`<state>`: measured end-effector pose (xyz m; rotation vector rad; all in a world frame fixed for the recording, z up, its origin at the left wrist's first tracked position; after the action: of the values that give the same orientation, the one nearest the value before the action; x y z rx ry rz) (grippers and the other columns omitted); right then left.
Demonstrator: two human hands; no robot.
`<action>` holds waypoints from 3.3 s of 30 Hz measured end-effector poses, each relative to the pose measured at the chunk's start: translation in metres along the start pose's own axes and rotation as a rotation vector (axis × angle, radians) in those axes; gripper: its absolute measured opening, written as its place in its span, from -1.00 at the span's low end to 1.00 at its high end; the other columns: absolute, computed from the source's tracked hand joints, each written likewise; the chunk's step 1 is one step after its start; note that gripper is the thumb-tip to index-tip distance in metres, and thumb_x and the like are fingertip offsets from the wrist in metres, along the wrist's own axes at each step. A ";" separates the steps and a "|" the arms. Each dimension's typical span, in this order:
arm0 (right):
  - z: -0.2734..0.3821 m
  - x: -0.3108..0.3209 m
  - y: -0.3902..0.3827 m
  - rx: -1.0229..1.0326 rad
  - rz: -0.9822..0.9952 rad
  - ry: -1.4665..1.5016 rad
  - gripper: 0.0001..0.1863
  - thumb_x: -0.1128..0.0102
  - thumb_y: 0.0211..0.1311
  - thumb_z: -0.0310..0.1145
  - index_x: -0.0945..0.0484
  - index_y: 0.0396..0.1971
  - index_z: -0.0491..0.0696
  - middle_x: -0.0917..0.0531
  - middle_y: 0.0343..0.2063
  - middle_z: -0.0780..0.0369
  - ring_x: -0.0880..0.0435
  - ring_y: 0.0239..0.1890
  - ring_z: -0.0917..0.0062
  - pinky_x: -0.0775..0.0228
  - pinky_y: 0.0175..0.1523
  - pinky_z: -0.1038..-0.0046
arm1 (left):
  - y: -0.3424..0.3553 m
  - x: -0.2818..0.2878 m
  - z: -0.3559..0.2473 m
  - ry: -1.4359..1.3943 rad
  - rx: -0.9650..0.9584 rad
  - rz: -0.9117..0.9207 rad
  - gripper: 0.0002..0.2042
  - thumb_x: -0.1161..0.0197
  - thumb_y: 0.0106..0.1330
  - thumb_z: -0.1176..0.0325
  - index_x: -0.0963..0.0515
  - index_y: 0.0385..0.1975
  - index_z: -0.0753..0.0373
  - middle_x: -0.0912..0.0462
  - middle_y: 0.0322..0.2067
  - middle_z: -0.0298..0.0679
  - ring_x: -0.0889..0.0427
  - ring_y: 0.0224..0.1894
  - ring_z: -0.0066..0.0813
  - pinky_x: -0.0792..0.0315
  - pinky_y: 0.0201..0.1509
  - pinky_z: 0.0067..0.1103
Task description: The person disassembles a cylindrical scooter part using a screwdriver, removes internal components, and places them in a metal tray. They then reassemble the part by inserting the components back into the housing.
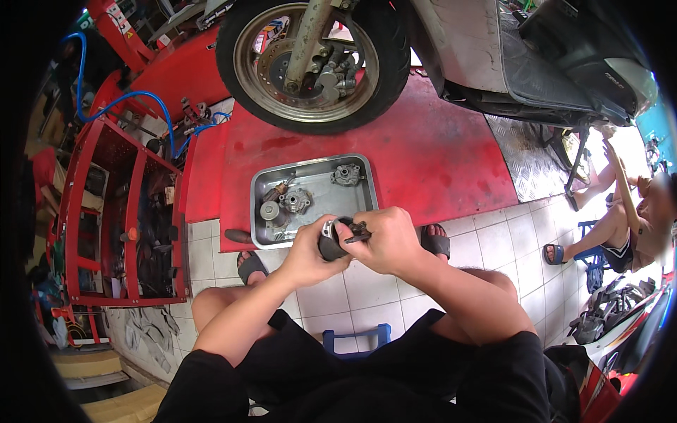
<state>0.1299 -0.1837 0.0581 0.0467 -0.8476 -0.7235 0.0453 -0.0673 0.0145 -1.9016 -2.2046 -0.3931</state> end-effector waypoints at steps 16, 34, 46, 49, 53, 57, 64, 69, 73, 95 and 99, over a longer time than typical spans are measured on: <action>-0.011 -0.004 0.008 -0.167 -0.066 0.257 -0.55 -0.24 0.18 -0.29 -0.46 -0.84 -0.21 -0.38 -0.90 0.09 -0.35 -0.83 0.15 -0.23 -0.64 0.33 | 0.006 0.004 -0.014 0.062 0.018 0.055 -0.67 -0.44 -0.04 0.40 -0.52 -0.27 0.31 -0.67 -0.46 -0.10 -0.70 -0.36 -0.15 -0.52 -0.25 -0.42; -0.059 0.064 -0.031 -0.441 -0.515 0.499 -0.74 -0.20 0.28 -0.29 -0.55 -0.52 -0.15 -0.54 -0.67 0.26 -0.58 -0.58 0.56 -0.39 -0.44 0.47 | -0.043 0.027 0.018 -0.661 0.379 0.767 -0.74 -0.41 0.13 0.42 -0.52 -0.29 0.41 -0.50 -0.65 -0.34 -0.44 -0.68 -0.64 -0.28 -0.61 -0.65; -0.073 0.087 0.024 -0.314 -0.208 -0.185 -0.65 -0.26 0.18 -0.27 -0.64 -0.65 -0.26 -0.52 -0.81 0.07 -0.51 -0.79 0.36 -0.38 -0.53 0.37 | -0.021 0.067 0.019 0.149 -0.207 -0.259 -0.58 -0.49 -0.03 0.42 -0.53 -0.15 0.35 -0.66 -0.37 -0.16 -0.70 -0.32 -0.35 -0.51 -0.21 -0.51; -0.086 0.057 0.033 -0.333 -0.085 -0.275 -0.67 -0.28 0.05 -0.21 -0.66 -0.65 -0.21 -0.53 -0.79 0.02 -0.54 -0.71 0.13 -0.45 -0.47 0.28 | -0.022 0.066 -0.008 0.198 -0.369 -0.258 -0.48 -0.49 -0.17 0.47 -0.50 -0.10 0.28 -0.64 -0.26 -0.11 -0.67 -0.23 -0.12 -0.52 -0.13 -0.43; -0.082 0.021 0.048 -0.286 -0.004 -0.350 -0.63 -0.27 -0.01 -0.12 -0.67 -0.66 -0.16 -0.54 -0.77 0.00 -0.59 -0.62 0.08 -0.50 -0.40 0.20 | -0.022 0.066 -0.036 0.199 -0.568 -0.258 -0.47 -0.48 -0.21 0.52 -0.48 -0.13 0.29 -0.61 -0.26 -0.14 -0.64 -0.24 -0.11 -0.52 -0.15 -0.40; -0.085 -0.017 0.061 -0.232 0.099 -0.471 -0.60 -0.28 0.01 -0.03 -0.70 -0.61 -0.11 -0.62 -0.67 0.01 -0.66 -0.51 0.08 -0.55 -0.29 0.16 | -0.017 0.070 -0.042 0.188 -0.541 -0.289 -0.49 -0.44 -0.22 0.54 -0.48 -0.14 0.28 -0.61 -0.27 -0.14 -0.64 -0.25 -0.13 -0.51 -0.15 -0.43; -0.083 -0.072 0.079 -0.113 0.309 -0.760 -0.66 -0.34 0.04 0.03 -0.74 -0.51 0.03 -0.72 -0.52 0.16 -0.75 -0.41 0.26 -0.57 -0.31 0.28 | -0.002 0.080 -0.031 0.153 -0.437 -0.417 -0.50 -0.46 -0.14 0.52 -0.49 -0.11 0.28 -0.63 -0.25 -0.11 -0.67 -0.23 -0.17 -0.51 -0.12 -0.47; -0.076 -0.100 0.081 -0.032 0.396 -0.871 -0.73 -0.33 0.06 -0.02 -0.73 -0.52 0.09 -0.75 -0.48 0.23 -0.77 -0.38 0.35 -0.56 -0.33 0.33 | -0.001 0.091 -0.036 0.131 -0.385 -0.454 -0.48 -0.52 -0.14 0.49 -0.48 -0.10 0.27 -0.65 -0.25 -0.19 -0.67 -0.22 -0.32 -0.51 -0.09 -0.51; -0.068 -0.125 0.078 0.000 0.487 -0.868 -0.72 -0.36 0.05 -0.04 -0.71 -0.51 0.04 -0.75 -0.48 0.23 -0.77 -0.39 0.35 -0.56 -0.29 0.32 | -0.005 0.105 -0.031 0.065 -0.326 -0.480 -0.48 -0.48 -0.15 0.51 -0.48 -0.09 0.29 -0.66 -0.23 -0.19 -0.67 -0.19 -0.37 -0.51 -0.05 -0.51; -0.084 -0.053 0.075 -0.207 0.301 -0.638 -0.68 -0.22 0.11 -0.20 -0.58 -0.27 -0.16 -0.71 -0.45 0.02 -0.74 -0.33 0.11 -0.60 -0.20 0.15 | 0.009 0.104 0.021 0.468 0.151 -0.271 -0.57 -0.47 -0.07 0.26 -0.57 -0.22 0.37 -0.71 -0.36 0.02 -0.70 -0.22 0.00 -0.56 -0.14 -0.33; -0.075 -0.007 0.070 -0.247 0.205 -0.526 -0.73 -0.22 0.13 -0.20 -0.61 -0.35 -0.12 -0.71 -0.44 0.01 -0.72 -0.33 0.07 -0.59 -0.19 0.11 | 0.024 0.074 0.038 0.841 0.263 -0.133 -0.51 -0.52 -0.10 0.19 -0.58 -0.19 0.32 -0.71 -0.40 -0.05 -0.72 -0.26 -0.06 -0.60 -0.17 -0.31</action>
<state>0.2190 -0.1442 0.0245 -0.4632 -1.2350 -0.6492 0.0588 0.0172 0.0044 -1.1421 -1.6936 -0.7195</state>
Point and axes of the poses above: each hand's wrist, its own y-axis towards the middle knuckle, its own x-axis out of the back of the hand, z = x × y, the point moved 6 cm from there along y, towards the middle knuckle
